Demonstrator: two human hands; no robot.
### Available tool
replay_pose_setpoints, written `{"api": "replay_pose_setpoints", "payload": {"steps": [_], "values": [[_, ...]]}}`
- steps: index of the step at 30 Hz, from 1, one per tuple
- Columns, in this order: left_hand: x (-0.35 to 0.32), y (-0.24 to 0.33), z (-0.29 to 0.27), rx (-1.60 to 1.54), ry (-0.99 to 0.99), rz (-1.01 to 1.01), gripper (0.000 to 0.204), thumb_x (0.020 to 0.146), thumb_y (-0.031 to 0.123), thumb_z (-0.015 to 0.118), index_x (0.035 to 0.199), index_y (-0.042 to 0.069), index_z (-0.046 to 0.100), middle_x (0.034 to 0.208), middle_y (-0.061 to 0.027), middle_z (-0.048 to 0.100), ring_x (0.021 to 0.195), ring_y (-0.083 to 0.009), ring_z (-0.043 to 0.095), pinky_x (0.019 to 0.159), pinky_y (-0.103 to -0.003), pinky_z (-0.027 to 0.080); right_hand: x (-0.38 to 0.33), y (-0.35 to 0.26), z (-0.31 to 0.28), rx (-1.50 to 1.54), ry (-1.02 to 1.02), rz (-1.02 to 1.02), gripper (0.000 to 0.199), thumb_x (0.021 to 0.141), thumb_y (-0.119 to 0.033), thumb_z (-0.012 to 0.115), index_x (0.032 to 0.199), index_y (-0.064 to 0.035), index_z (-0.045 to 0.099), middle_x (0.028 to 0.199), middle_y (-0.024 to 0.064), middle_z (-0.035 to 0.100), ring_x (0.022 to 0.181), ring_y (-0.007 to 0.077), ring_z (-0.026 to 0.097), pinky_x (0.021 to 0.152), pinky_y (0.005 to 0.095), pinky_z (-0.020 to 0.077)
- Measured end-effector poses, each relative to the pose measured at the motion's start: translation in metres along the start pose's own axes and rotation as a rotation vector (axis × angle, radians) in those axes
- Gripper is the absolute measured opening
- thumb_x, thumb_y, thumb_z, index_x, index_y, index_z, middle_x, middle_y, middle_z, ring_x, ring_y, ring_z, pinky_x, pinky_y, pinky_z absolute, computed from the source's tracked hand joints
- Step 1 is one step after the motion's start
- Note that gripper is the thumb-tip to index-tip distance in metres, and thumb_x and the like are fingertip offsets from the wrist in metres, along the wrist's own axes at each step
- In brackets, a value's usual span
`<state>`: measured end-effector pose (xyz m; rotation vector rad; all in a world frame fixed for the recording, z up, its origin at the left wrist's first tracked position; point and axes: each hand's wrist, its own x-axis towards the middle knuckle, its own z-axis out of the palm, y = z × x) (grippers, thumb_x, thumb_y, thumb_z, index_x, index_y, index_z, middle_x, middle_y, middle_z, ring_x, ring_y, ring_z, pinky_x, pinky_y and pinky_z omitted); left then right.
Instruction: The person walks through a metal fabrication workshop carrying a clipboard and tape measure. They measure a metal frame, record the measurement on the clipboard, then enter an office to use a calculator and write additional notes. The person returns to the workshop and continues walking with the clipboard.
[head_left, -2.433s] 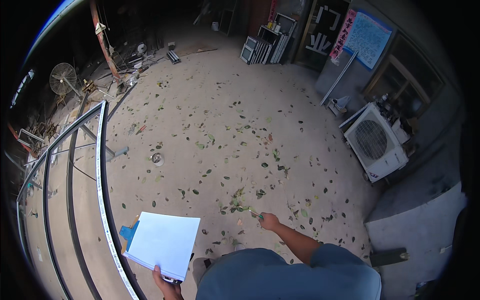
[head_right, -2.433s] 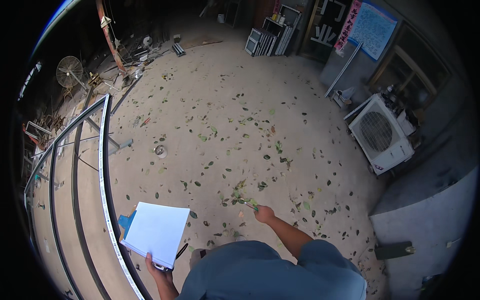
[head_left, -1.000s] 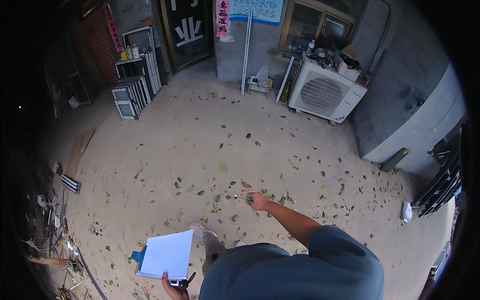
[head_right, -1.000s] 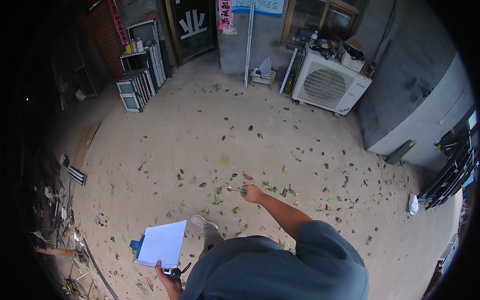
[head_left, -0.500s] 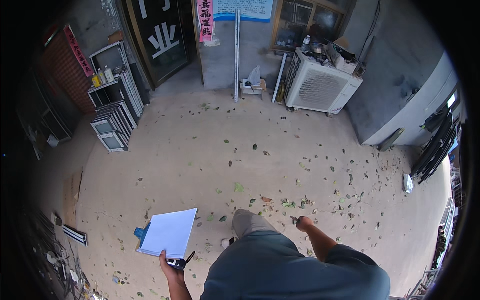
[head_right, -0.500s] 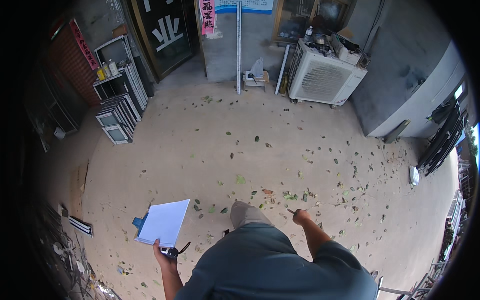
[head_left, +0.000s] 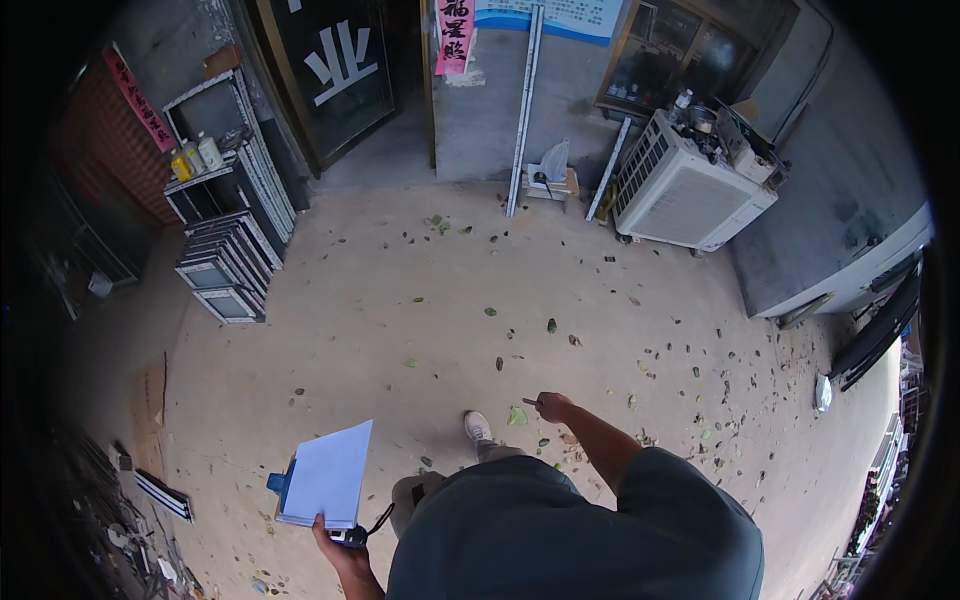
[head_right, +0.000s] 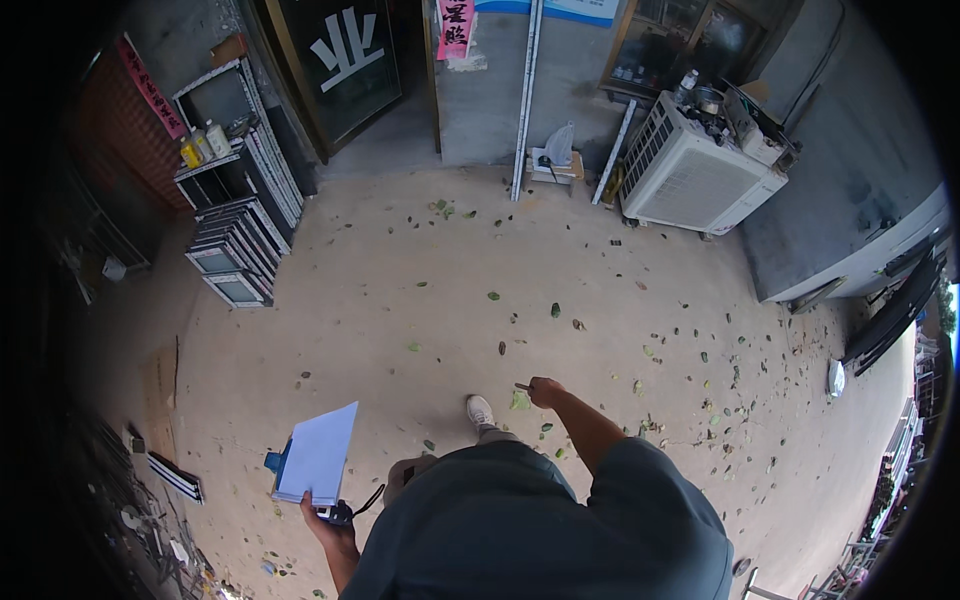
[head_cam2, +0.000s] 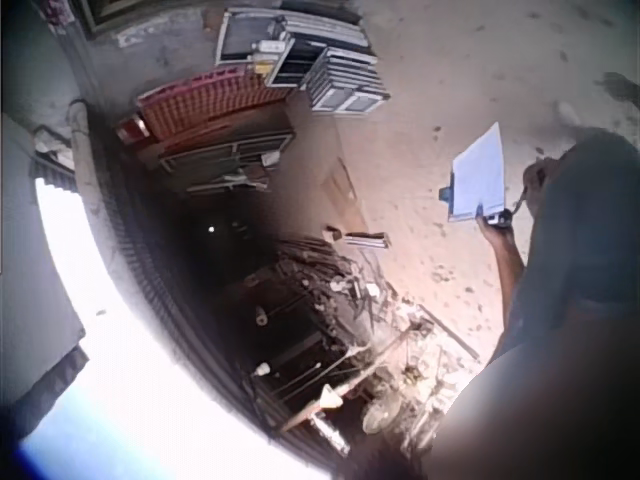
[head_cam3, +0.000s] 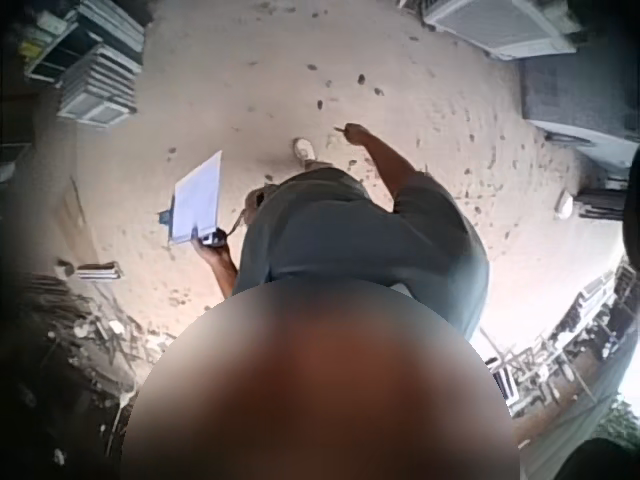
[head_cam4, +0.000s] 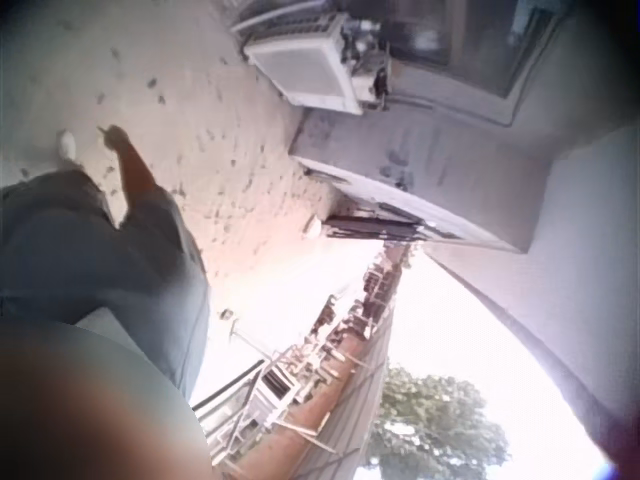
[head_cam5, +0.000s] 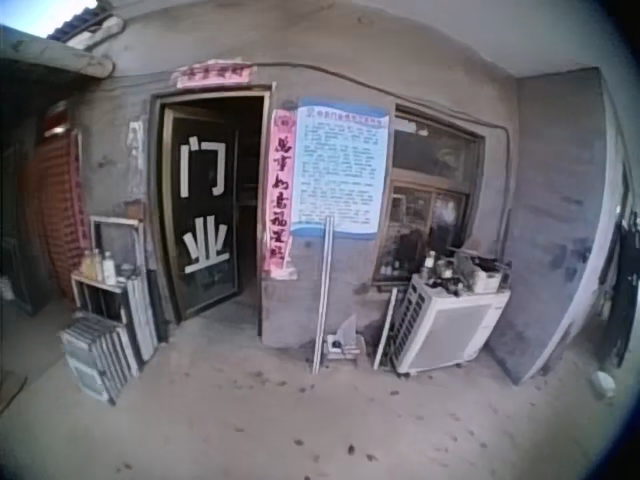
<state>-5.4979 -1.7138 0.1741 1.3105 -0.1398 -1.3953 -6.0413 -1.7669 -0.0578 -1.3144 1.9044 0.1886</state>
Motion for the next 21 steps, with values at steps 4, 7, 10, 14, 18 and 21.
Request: {"api": "replay_pose_setpoints", "payload": {"steps": [4, 7, 10, 14, 18, 21], "values": [[0.045, 0.036, 0.009, -0.081, 0.171, 0.014, 0.054, 0.089, 0.04, 0.059, 0.13, 0.007, 0.049, 0.115, -0.0077, 0.061, 0.101, -0.0231, 0.06, 0.081, -0.036, 0.049, 0.097, -0.099, -0.088, 0.011, 0.157, -0.155, 0.025, 0.09, -0.027, 0.056, 0.103, -0.0071, 0.062, 0.099, 0.0205, 0.067, 0.095, 0.0395, 0.065, 0.082, 0.0482, 0.0513], [0.089, 0.064, 0.005, -0.126, 0.199, 0.082, 0.061, 0.088, 0.038, 0.059, 0.136, 0.005, 0.043, 0.124, -0.0108, 0.058, 0.11, -0.0265, 0.059, 0.09, -0.039, 0.048, 0.149, -0.167, -0.125, 0.0, 0.262, -0.121, 0.023, 0.088, -0.025, 0.056, 0.102, -0.0076, 0.062, 0.101, 0.0209, 0.067, 0.099, 0.04, 0.064, 0.085, 0.049, 0.0511], [0.149, 0.098, -0.011, -0.189, 0.244, 0.08, 0.059, 0.089, 0.035, 0.059, 0.136, 0.003, 0.044, 0.125, -0.0111, 0.058, 0.113, -0.0269, 0.057, 0.094, -0.039, 0.047, 0.187, -0.232, -0.126, -0.076, 0.248, -0.08, 0.027, 0.089, -0.029, 0.055, 0.106, -0.0093, 0.063, 0.104, 0.0198, 0.068, 0.101, 0.0381, 0.064, 0.086, 0.0481, 0.0514], [0.237, 0.162, -0.032, -0.255, 0.314, 0.092, 0.054, 0.087, 0.032, 0.062, 0.131, 0.004, 0.048, 0.117, -0.0092, 0.06, 0.105, -0.0243, 0.059, 0.089, -0.037, 0.047, 0.206, -0.33, -0.097, -0.129, 0.162, 0.017, 0.037, 0.092, -0.037, 0.052, 0.112, -0.0082, 0.062, 0.11, 0.0197, 0.067, 0.104, 0.0383, 0.064, 0.089, 0.0486, 0.051], [0.302, 0.246, -0.055, -0.287, 0.32, 0.066, 0.046, 0.086, 0.031, 0.062, 0.123, 0.007, 0.052, 0.108, -0.0059, 0.061, 0.095, -0.0213, 0.059, 0.081, -0.035, 0.047, 0.221, -0.464, -0.069, -0.138, 0.109, -0.094, 0.035, 0.094, -0.035, 0.051, 0.111, -0.0057, 0.06, 0.107, 0.0206, 0.067, 0.102, 0.0408, 0.064, 0.087, 0.051, 0.0503], [0.35, 0.301, -0.073, -0.252, 0.334, 0.086, 0.042, 0.085, 0.032, 0.063, 0.119, 0.009, 0.054, 0.102, -0.0033, 0.061, 0.088, -0.0184, 0.059, 0.074, -0.032, 0.048, 0.243, -0.563, -0.068, -0.042, 0.167, -0.24, 0.03, 0.093, -0.032, 0.053, 0.109, -0.0061, 0.058, 0.099, 0.022, 0.068, 0.096, 0.042, 0.065, 0.083, 0.0519, 0.0509]]}}
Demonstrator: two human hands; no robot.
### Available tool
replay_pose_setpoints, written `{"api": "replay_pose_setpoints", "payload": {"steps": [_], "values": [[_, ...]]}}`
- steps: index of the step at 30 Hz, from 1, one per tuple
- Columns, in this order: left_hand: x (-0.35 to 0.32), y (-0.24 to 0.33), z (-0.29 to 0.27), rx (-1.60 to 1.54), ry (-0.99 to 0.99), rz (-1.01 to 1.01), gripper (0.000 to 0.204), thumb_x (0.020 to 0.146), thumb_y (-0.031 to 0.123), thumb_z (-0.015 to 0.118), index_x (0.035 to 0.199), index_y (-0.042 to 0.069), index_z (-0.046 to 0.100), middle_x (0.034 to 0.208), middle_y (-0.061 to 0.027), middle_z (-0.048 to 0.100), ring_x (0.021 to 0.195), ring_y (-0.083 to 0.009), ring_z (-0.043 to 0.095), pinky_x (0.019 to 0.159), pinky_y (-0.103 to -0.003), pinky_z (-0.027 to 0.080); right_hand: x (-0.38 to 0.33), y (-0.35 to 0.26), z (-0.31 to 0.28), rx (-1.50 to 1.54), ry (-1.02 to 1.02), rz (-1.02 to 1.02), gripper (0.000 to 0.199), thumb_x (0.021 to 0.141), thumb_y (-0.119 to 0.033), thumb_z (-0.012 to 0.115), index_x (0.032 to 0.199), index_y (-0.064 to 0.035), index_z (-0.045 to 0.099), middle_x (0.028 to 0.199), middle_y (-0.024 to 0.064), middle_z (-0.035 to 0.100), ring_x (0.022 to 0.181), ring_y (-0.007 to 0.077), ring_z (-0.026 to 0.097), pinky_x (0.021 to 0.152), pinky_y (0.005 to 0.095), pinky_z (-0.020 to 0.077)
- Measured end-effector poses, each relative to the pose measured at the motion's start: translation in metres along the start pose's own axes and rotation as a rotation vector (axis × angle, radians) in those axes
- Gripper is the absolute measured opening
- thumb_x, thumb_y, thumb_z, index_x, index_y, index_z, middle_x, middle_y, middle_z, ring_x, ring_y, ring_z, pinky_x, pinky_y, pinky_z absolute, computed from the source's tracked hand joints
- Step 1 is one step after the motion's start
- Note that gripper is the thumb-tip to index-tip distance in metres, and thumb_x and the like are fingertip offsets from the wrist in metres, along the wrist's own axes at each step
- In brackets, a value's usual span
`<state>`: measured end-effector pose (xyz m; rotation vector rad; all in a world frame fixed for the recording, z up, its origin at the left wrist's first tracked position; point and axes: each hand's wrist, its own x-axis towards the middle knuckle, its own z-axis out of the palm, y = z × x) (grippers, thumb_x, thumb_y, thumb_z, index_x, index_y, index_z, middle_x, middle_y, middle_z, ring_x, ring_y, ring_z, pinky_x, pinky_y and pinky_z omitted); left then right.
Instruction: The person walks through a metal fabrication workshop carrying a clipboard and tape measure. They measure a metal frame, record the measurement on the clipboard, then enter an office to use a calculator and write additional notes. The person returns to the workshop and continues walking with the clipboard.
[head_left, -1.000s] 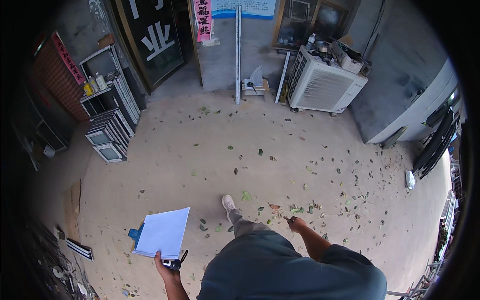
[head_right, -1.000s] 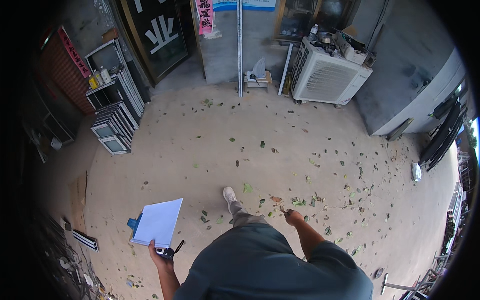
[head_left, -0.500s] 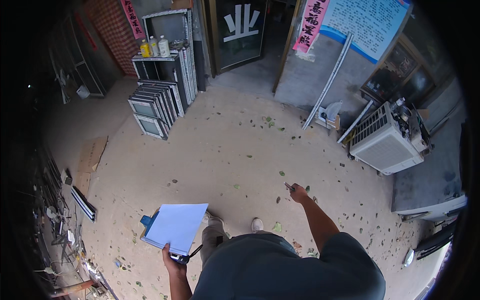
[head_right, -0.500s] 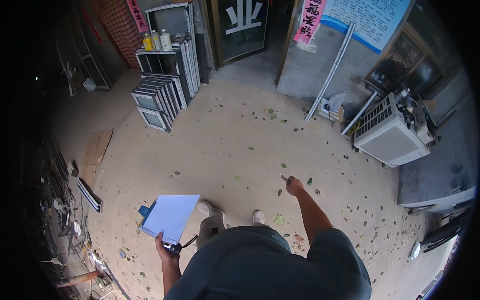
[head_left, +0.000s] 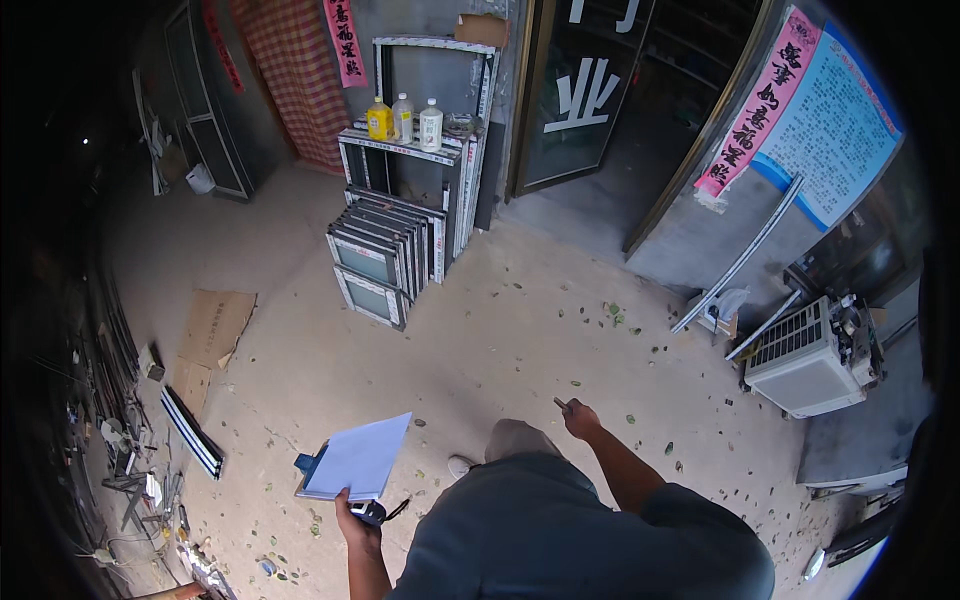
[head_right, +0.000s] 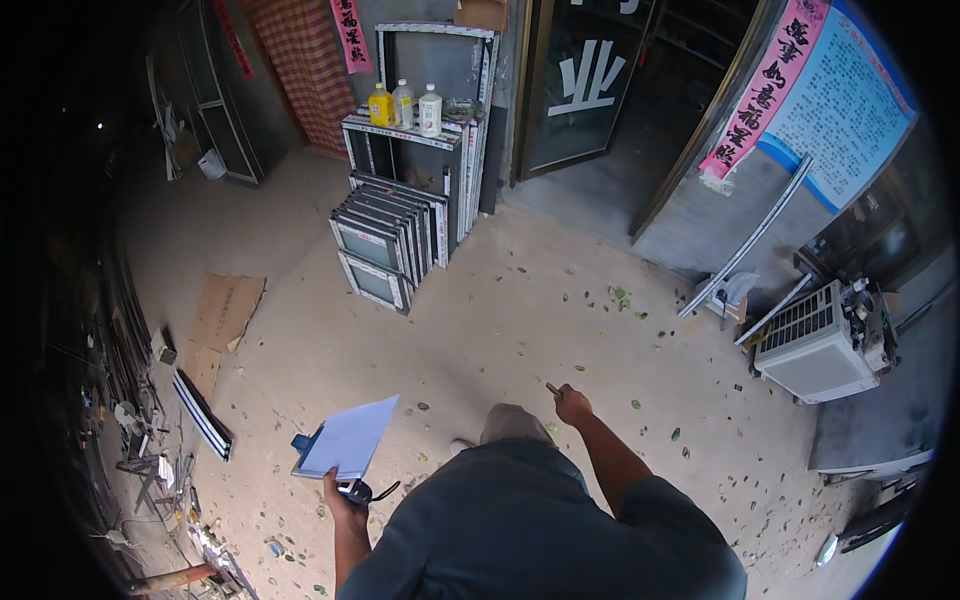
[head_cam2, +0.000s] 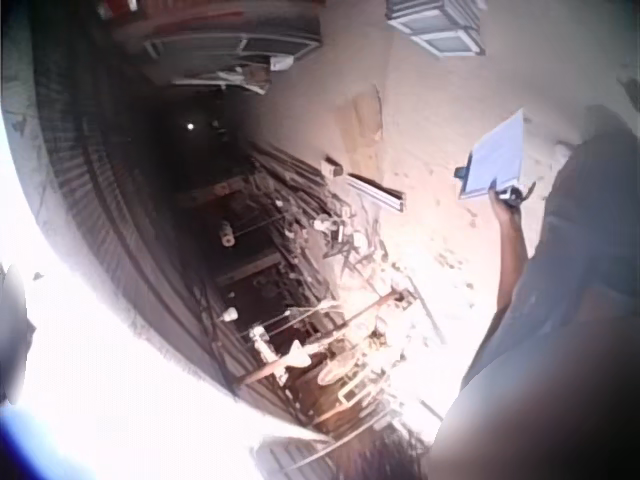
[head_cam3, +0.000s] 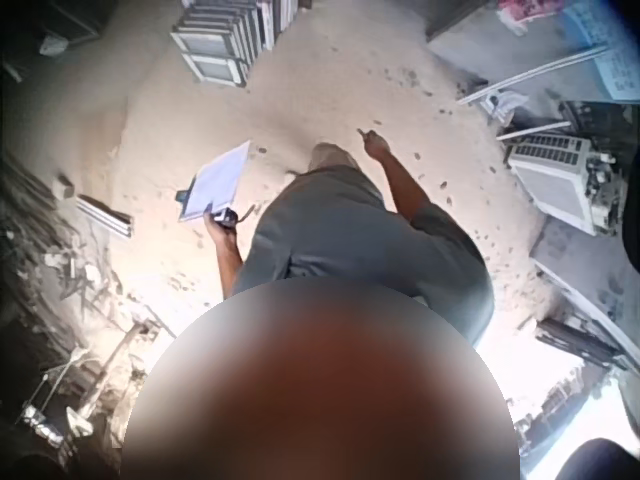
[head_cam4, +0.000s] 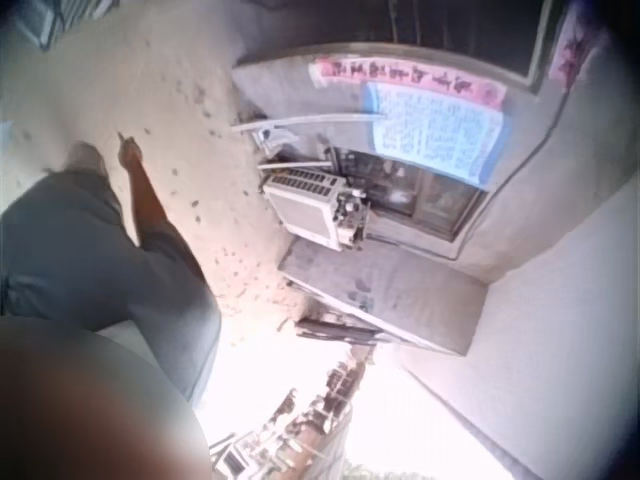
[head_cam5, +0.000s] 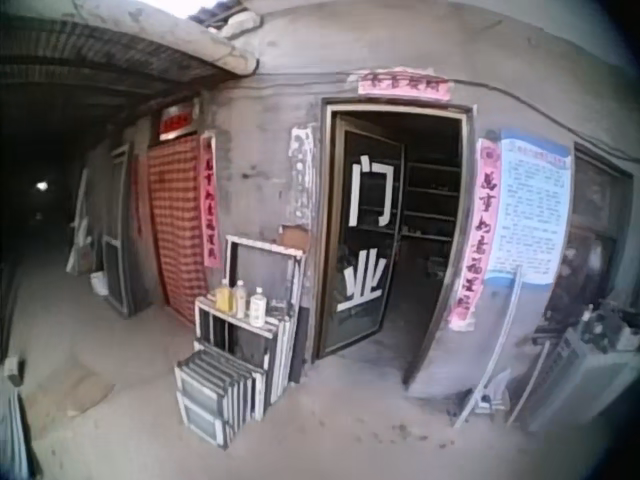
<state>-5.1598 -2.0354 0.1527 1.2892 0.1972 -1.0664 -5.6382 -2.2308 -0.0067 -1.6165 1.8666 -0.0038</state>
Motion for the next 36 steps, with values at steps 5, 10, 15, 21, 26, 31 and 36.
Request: {"api": "replay_pose_setpoints", "payload": {"steps": [5, 10, 15, 21, 26, 31, 36], "values": [[0.09, 0.058, 0.018, -0.026, 0.06, 0.051, 0.042, 0.083, 0.036, 0.066, 0.116, 0.01, 0.057, 0.1, -0.0022, 0.061, 0.084, -0.0177, 0.059, 0.072, -0.031, 0.048, 0.089, -0.093, -0.007, 0.036, -0.007, -0.117, 0.027, 0.092, -0.03, 0.056, 0.11, -0.0098, 0.058, 0.092, 0.023, 0.068, 0.09, 0.0435, 0.065, 0.078, 0.0525, 0.0517], [0.165, 0.087, 0.048, -0.144, 0.224, 0.068, 0.034, 0.084, 0.04, 0.063, 0.104, 0.014, 0.057, 0.079, 0.0007, 0.059, 0.062, -0.0127, 0.057, 0.05, -0.027, 0.046, 0.212, -0.142, -0.01, 0.0, -0.064, -0.061, 0.03, 0.094, -0.034, 0.054, 0.115, -0.0139, 0.06, 0.1, 0.0204, 0.068, 0.096, 0.0403, 0.065, 0.082, 0.0508, 0.0519], [0.214, 0.124, 0.094, -0.229, 0.444, 0.036, 0.034, 0.089, 0.044, 0.056, 0.073, 0.013, 0.051, 0.051, 0.0012, 0.046, 0.039, -0.0131, 0.045, 0.036, -0.026, 0.036, 0.336, -0.216, -0.018, -0.098, -0.15, -0.039, 0.032, 0.095, -0.039, 0.053, 0.117, -0.0184, 0.061, 0.103, 0.0164, 0.069, 0.098, 0.0376, 0.065, 0.084, 0.0494, 0.0519], [0.261, 0.194, 0.139, -0.287, 0.535, 0.094, 0.028, 0.089, 0.041, 0.059, 0.079, 0.015, 0.053, 0.056, -0.0004, 0.053, 0.043, -0.0149, 0.051, 0.041, -0.026, 0.043, 0.494, -0.383, -0.029, -0.192, -0.208, -0.238, 0.033, 0.097, -0.035, 0.048, 0.113, -0.0071, 0.054, 0.099, 0.0214, 0.068, 0.093, 0.0396, 0.066, 0.084, 0.052, 0.0503], [0.318, 0.246, 0.147, -0.226, 0.56, 0.081, 0.027, 0.088, 0.04, 0.061, 0.09, 0.013, 0.055, 0.06, -0.0033, 0.054, 0.045, -0.0163, 0.053, 0.042, -0.026, 0.044, 0.581, -0.514, 0.014, -0.106, -0.135, -0.286, 0.029, 0.096, -0.031, 0.049, 0.11, -0.0059, 0.051, 0.096, 0.0234, 0.067, 0.091, 0.0429, 0.065, 0.081, 0.0532, 0.0504], [0.428, 0.314, 0.136, -0.257, 0.579, -0.022, 0.028, 0.087, 0.041, 0.061, 0.096, 0.015, 0.053, 0.059, -0.0029, 0.053, 0.046, -0.0157, 0.053, 0.042, -0.027, 0.045, 0.609, -0.611, 0.067, 0.018, -0.12, -0.233, 0.027, 0.092, -0.024, 0.054, 0.111, -0.0045, 0.052, 0.103, 0.0258, 0.064, 0.096, 0.043, 0.063, 0.083, 0.0533, 0.0502], [0.56, 0.412, 0.123, -0.173, 0.4, -0.034, 0.029, 0.091, 0.042, 0.055, 0.084, 0.014, 0.055, 0.057, -0.0012, 0.052, 0.044, -0.014, 0.051, 0.041, -0.026, 0.044, 0.604, -0.69, 0.081, -0.044, -0.042, -0.024, 0.025, 0.088, -0.025, 0.057, 0.104, -0.0078, 0.066, 0.104, 0.0197, 0.065, 0.1, 0.0407, 0.063, 0.087, 0.0526, 0.0495]]}}
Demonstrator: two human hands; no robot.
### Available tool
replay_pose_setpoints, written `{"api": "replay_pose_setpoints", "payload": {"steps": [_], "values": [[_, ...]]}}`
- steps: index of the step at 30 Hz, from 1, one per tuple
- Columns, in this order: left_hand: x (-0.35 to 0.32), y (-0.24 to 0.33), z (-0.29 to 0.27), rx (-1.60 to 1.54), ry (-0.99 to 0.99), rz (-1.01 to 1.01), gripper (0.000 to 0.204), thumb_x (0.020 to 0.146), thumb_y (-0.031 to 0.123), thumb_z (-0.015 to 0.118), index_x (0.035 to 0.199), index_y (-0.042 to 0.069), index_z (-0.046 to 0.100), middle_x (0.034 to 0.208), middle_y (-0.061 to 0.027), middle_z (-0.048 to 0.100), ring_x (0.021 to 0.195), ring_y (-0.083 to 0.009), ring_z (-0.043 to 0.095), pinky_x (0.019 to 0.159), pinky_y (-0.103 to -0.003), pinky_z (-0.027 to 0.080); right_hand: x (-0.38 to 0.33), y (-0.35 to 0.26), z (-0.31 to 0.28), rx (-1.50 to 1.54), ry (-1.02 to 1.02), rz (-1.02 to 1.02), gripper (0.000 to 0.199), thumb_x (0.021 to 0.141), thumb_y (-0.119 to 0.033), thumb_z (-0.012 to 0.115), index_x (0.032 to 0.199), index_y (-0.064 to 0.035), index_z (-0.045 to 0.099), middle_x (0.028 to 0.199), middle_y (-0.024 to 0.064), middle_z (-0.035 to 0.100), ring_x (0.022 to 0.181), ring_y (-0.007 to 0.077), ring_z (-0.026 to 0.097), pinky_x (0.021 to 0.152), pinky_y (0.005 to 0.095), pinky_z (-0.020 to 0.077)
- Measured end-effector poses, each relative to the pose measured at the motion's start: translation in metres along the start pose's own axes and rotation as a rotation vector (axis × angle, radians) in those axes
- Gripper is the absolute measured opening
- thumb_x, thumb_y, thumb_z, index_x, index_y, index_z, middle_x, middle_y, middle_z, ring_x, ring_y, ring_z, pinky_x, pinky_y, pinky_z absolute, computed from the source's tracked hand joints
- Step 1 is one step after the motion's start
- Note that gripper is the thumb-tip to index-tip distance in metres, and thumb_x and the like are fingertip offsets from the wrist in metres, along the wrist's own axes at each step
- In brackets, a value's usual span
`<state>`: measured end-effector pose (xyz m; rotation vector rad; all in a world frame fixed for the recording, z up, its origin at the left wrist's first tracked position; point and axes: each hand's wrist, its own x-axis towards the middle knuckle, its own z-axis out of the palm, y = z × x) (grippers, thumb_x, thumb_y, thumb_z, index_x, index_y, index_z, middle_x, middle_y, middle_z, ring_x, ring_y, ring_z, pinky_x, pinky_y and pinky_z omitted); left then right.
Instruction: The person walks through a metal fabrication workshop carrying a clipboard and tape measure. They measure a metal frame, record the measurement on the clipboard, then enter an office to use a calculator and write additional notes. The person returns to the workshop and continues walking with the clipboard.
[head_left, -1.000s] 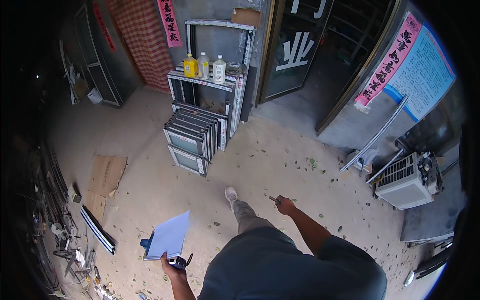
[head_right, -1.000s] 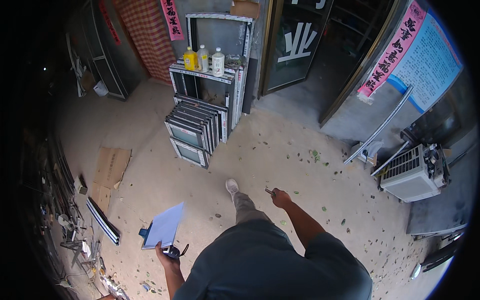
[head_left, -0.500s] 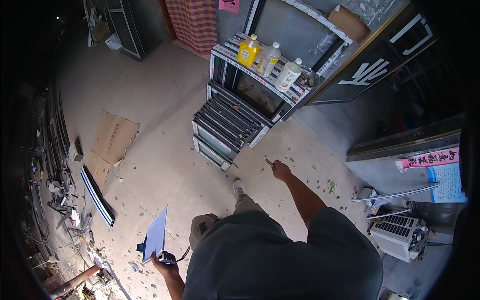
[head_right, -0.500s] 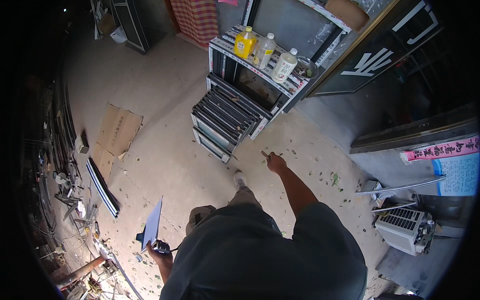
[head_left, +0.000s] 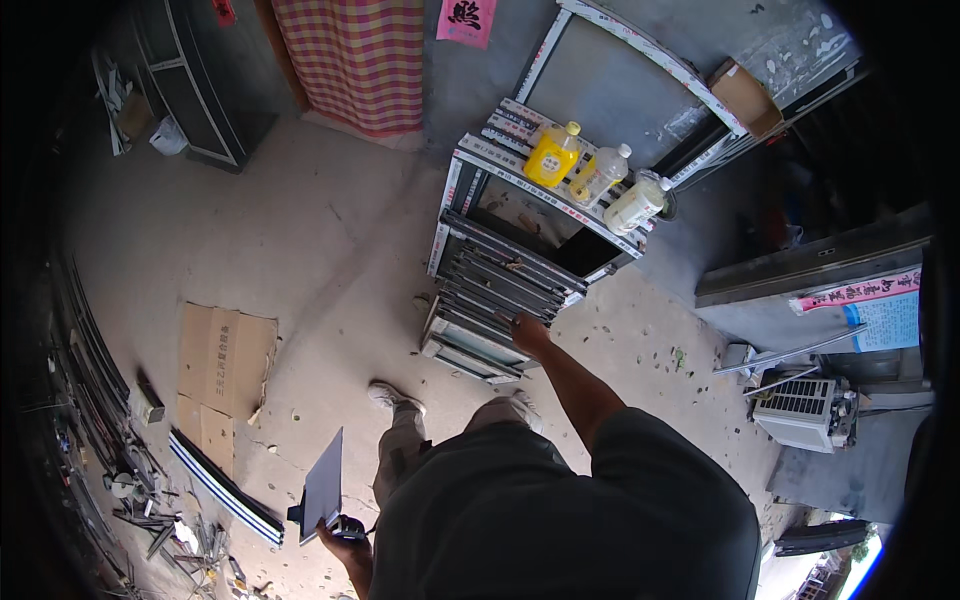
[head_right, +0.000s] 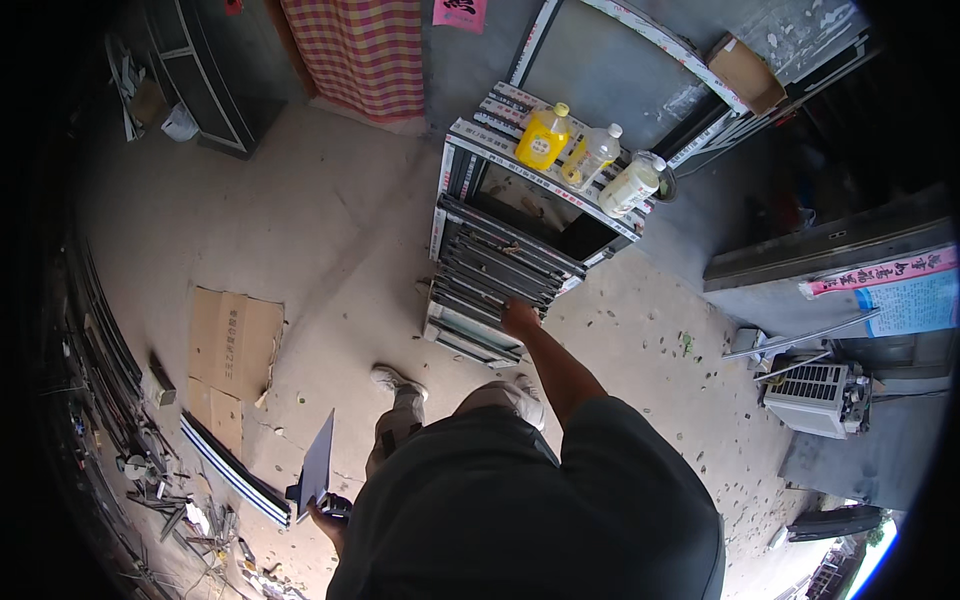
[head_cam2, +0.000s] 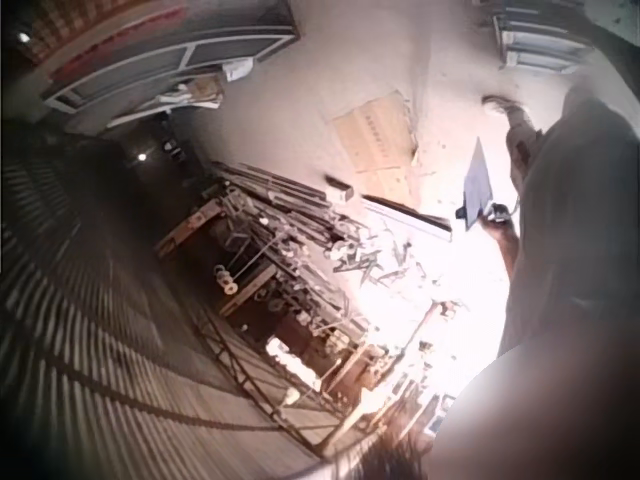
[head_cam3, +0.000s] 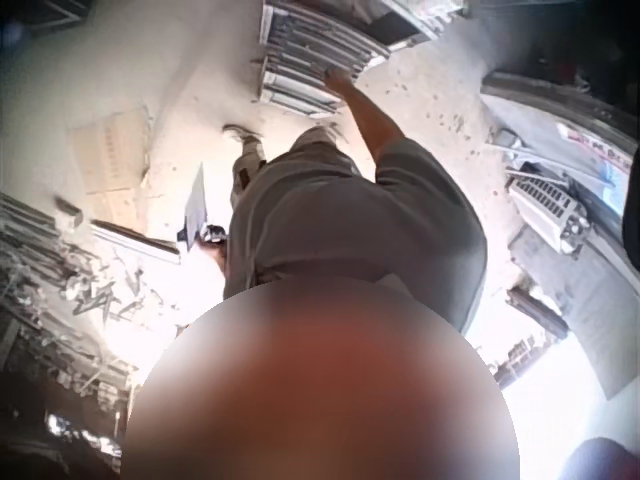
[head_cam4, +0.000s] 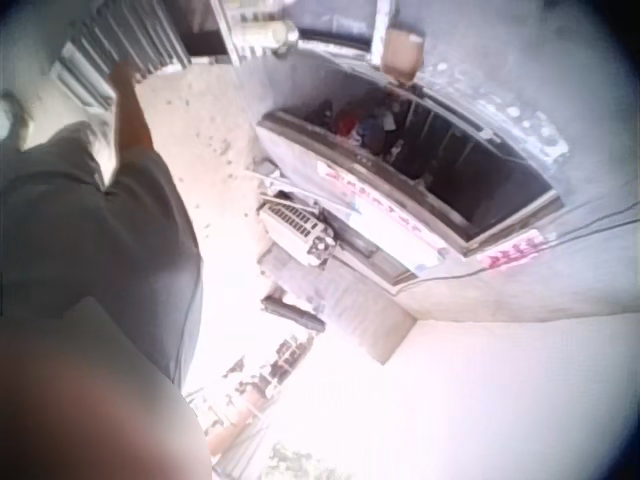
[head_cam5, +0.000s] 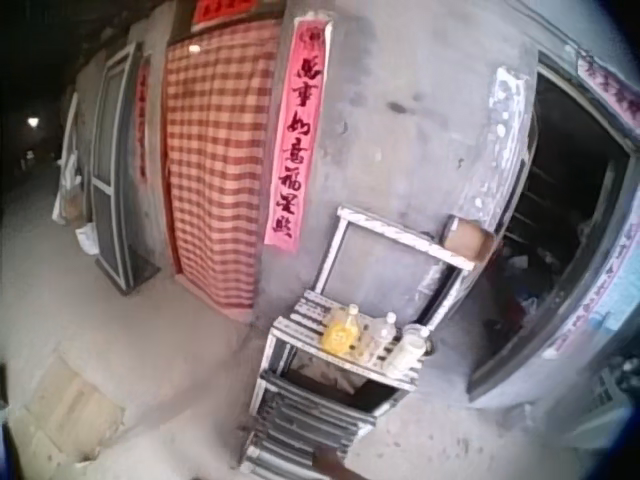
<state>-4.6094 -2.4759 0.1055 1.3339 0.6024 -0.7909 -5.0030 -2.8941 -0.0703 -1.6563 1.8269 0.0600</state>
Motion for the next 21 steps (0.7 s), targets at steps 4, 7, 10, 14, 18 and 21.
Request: {"api": "replay_pose_setpoints", "payload": {"steps": [4, 7, 10, 14, 18, 21], "values": [[0.072, 0.111, 0.051, 0.092, -0.169, 0.008, 0.028, 0.09, 0.04, 0.058, 0.085, 0.013, 0.056, 0.059, 0.0011, 0.052, 0.044, -0.014, 0.049, 0.041, -0.026, 0.041, 0.012, -0.07, -0.025, -0.216, 0.208, -0.043, 0.02, 0.085, -0.023, 0.063, 0.099, -0.0137, 0.072, 0.102, 0.0178, 0.066, 0.099, 0.0359, 0.063, 0.085, 0.0462, 0.0514], [0.108, 0.184, 0.109, 0.177, -0.12, 0.135, 0.039, 0.088, 0.04, 0.061, 0.111, 0.008, 0.058, 0.094, -0.0023, 0.06, 0.072, -0.0152, 0.058, 0.054, -0.027, 0.045, 0.032, -0.123, -0.052, -0.052, 0.287, -0.001, 0.02, 0.085, -0.025, 0.064, 0.099, -0.0149, 0.073, 0.108, 0.0149, 0.065, 0.103, 0.0335, 0.062, 0.089, 0.0447, 0.0507], [0.138, 0.22, 0.176, 0.089, -0.068, 0.313, 0.028, 0.086, 0.039, 0.065, 0.097, 0.013, 0.058, 0.075, 0.0007, 0.055, 0.053, -0.0126, 0.052, 0.044, -0.025, 0.041, 0.068, -0.166, -0.079, 0.0, 0.347, 0.02, 0.02, 0.085, -0.021, 0.062, 0.102, -0.0175, 0.072, 0.111, 0.0125, 0.063, 0.106, 0.0318, 0.061, 0.09, 0.0426, 0.0506], [0.192, 0.265, 0.227, 0.154, -0.12, 0.193, 0.026, 0.087, 0.04, 0.063, 0.094, 0.015, 0.059, 0.071, -0.0011, 0.057, 0.053, -0.0134, 0.054, 0.045, -0.025, 0.044, 0.127, -0.197, -0.119, -0.135, 0.493, -0.014, 0.021, 0.085, -0.018, 0.061, 0.104, -0.0193, 0.072, 0.114, 0.0112, 0.062, 0.107, 0.0311, 0.061, 0.091, 0.0422, 0.051], [0.249, 0.308, 0.248, 0.331, -0.312, 0.057, 0.037, 0.086, 0.039, 0.061, 0.111, 0.012, 0.059, 0.096, -0.0009, 0.063, 0.082, -0.0165, 0.061, 0.067, -0.028, 0.049, 0.205, -0.211, -0.152, -0.238, 0.544, 0.107, 0.023, 0.085, -0.012, 0.058, 0.103, -0.0171, 0.071, 0.112, 0.0118, 0.061, 0.107, 0.0325, 0.061, 0.087, 0.0409, 0.0532], [0.291, 0.325, 0.275, 0.305, -0.24, 0.131, 0.036, 0.086, 0.039, 0.06, 0.11, 0.012, 0.06, 0.095, 0.0002, 0.063, 0.079, -0.016, 0.06, 0.064, -0.029, 0.047, 0.26, -0.216, -0.167, -0.343, 0.635, 0.109, 0.02, 0.083, -0.01, 0.058, 0.098, -0.0142, 0.071, 0.11, 0.0114, 0.061, 0.102, 0.0327, 0.061, 0.085, 0.0431, 0.0519]]}}
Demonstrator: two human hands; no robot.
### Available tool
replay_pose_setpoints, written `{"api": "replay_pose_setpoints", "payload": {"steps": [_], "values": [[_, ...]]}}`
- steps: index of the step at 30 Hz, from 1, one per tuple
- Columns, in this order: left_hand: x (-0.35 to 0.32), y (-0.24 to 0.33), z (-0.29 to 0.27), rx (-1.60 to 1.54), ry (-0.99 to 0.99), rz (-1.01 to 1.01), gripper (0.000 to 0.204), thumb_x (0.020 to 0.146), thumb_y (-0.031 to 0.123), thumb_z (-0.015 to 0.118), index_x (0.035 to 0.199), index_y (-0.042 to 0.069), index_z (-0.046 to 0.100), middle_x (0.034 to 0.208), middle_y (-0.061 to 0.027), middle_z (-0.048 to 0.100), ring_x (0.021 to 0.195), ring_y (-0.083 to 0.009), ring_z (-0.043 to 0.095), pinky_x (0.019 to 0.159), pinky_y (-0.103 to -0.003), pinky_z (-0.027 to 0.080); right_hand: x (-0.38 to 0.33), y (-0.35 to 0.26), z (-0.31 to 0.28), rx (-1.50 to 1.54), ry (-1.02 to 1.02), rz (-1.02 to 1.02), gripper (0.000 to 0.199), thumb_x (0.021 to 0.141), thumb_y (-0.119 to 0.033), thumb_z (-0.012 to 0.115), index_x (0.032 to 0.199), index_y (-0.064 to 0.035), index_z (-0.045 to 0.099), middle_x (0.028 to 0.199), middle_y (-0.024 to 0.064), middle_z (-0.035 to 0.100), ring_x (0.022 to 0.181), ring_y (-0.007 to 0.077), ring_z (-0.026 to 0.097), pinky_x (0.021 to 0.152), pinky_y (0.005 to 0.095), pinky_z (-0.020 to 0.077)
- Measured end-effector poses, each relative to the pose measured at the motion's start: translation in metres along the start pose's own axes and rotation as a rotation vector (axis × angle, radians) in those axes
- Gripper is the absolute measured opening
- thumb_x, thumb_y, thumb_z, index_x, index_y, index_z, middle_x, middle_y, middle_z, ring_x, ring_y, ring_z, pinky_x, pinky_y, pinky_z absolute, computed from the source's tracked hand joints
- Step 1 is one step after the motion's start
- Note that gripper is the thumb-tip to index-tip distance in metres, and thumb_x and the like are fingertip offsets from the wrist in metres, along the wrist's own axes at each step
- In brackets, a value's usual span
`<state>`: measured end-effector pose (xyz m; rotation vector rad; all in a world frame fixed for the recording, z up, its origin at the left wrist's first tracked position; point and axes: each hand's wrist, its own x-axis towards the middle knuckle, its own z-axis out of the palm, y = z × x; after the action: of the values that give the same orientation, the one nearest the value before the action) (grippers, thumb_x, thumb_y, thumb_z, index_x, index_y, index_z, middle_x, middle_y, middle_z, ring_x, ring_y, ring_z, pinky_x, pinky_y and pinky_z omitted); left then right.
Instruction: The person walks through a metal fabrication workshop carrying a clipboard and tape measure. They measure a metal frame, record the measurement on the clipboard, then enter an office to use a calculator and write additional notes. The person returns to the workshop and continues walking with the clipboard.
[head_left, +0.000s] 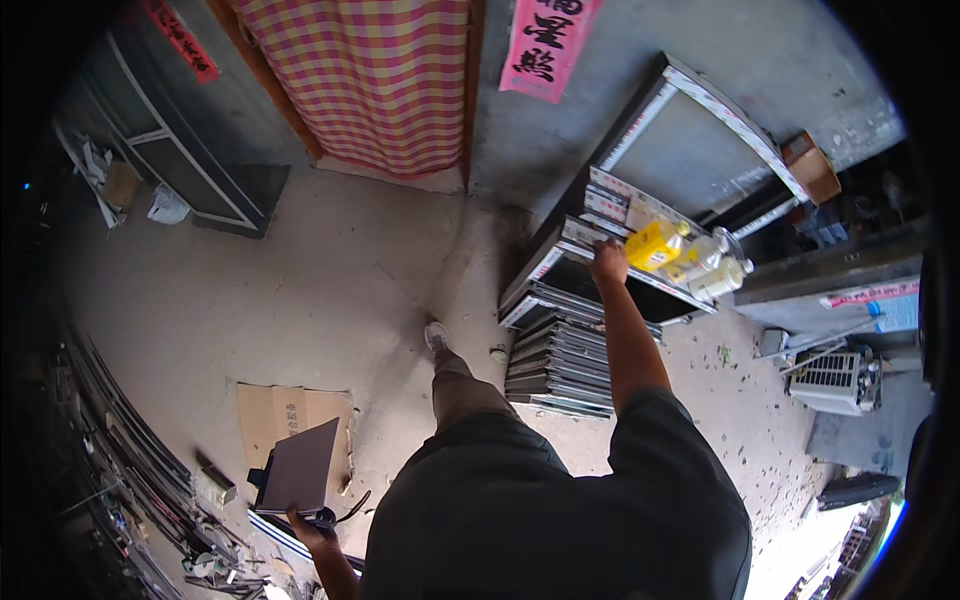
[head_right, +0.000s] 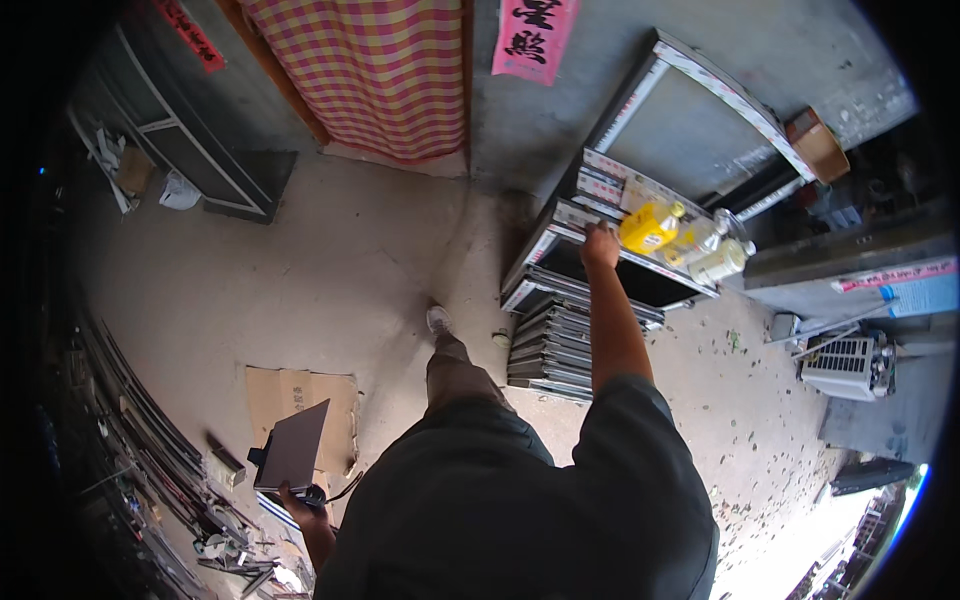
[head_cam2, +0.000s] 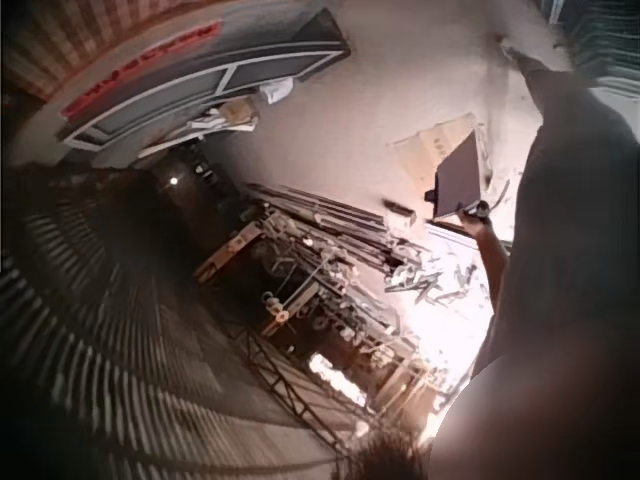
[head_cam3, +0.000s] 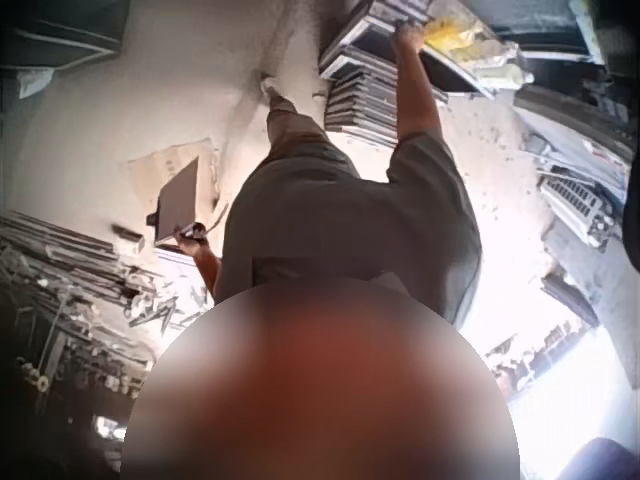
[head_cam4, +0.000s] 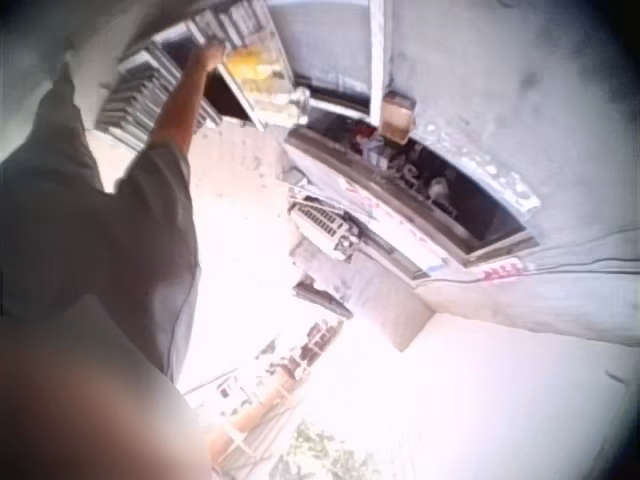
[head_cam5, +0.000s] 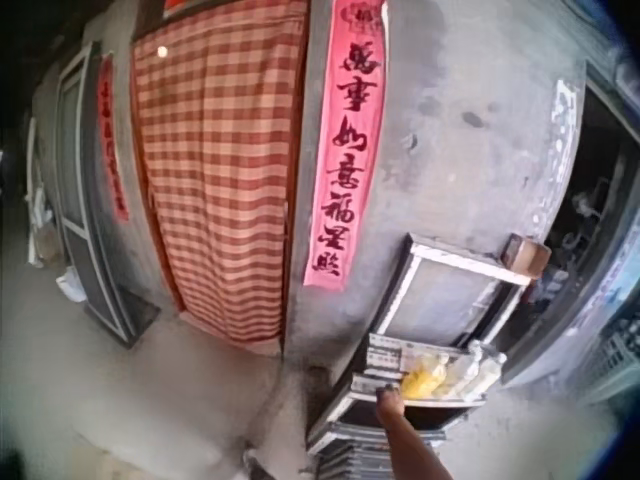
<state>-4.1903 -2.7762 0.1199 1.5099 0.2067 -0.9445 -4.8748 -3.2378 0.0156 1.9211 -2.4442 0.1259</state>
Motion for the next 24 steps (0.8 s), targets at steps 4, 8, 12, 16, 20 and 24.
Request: {"api": "replay_pose_setpoints", "payload": {"steps": [4, 8, 12, 16, 20, 24], "values": [[0.047, 0.035, 0.015, 0.08, 0.099, 0.034, 0.032, 0.085, 0.039, 0.06, 0.103, 0.012, 0.06, 0.088, -0.0006, 0.062, 0.072, -0.0181, 0.06, 0.063, -0.033, 0.048, 0.02, -0.023, 0.002, -0.03, 0.05, 0.097, 0.031, 0.084, -0.012, 0.06, 0.114, -0.016, 0.067, 0.112, 0.0103, 0.059, 0.104, 0.0325, 0.058, 0.085, 0.0436, 0.0502], [0.084, 0.077, 0.05, -0.076, 0.018, -0.109, 0.031, 0.085, 0.037, 0.06, 0.102, 0.012, 0.062, 0.087, -0.0013, 0.063, 0.073, -0.018, 0.06, 0.062, -0.031, 0.047, 0.008, -0.093, -0.003, 0.135, 0.182, 0.005, 0.022, 0.083, -0.013, 0.065, 0.105, -0.0104, 0.062, 0.111, 0.0125, 0.056, 0.101, 0.0347, 0.056, 0.083, 0.0452, 0.0496], [0.143, 0.08, 0.096, -0.137, 0.172, 0.0, 0.029, 0.085, 0.036, 0.059, 0.1, 0.011, 0.063, 0.083, -0.0005, 0.063, 0.066, -0.0171, 0.059, 0.06, -0.029, 0.046, -0.002, -0.204, 0.019, 0.42, -0.075, -0.174, 0.007, 0.081, -0.014, 0.067, 0.088, -0.0135, 0.066, 0.094, 0.0108, 0.065, 0.09, 0.0363, 0.061, 0.075, 0.047, 0.0518], [0.225, 0.099, 0.15, -0.049, 0.233, 0.055, 0.023, 0.087, 0.033, 0.057, 0.09, 0.011, 0.062, 0.072, -0.0024, 0.06, 0.058, -0.0175, 0.058, 0.051, -0.031, 0.046, 0.047, -0.323, 0.051, 0.372, -0.575, -0.335, 0.02, 0.09, -0.028, 0.056, 0.1, -0.0193, 0.071, 0.089, 0.0162, 0.069, 0.084, 0.0384, 0.066, 0.073, 0.0483, 0.0541], [0.317, 0.142, 0.208, 0.303, 0.261, 0.182, 0.028, 0.083, 0.023, 0.06, 0.097, 0.001, 0.066, 0.086, -0.0061, 0.065, 0.075, -0.0197, 0.062, 0.067, -0.035, 0.05, 0.136, -0.436, 0.075, 0.565, -0.631, -0.441, 0.026, 0.092, -0.02, 0.054, 0.112, -0.0129, 0.068, 0.094, 0.0119, 0.071, 0.088, 0.0321, 0.068, 0.079, 0.043, 0.0539], [0.436, 0.193, 0.265, 0.932, 0.014, 0.374, 0.031, 0.08, 0.023, 0.06, 0.09, -0.005, 0.067, 0.082, -0.0142, 0.069, 0.076, -0.0255, 0.064, 0.071, -0.039, 0.05, 0.236, -0.551, 0.09, 0.521, -0.557, -0.568, 0.033, 0.089, -0.017, 0.056, 0.12, -0.0084, 0.063, 0.12, 0.0169, 0.063, 0.11, 0.0338, 0.061, 0.093, 0.0426, 0.0496]]}}
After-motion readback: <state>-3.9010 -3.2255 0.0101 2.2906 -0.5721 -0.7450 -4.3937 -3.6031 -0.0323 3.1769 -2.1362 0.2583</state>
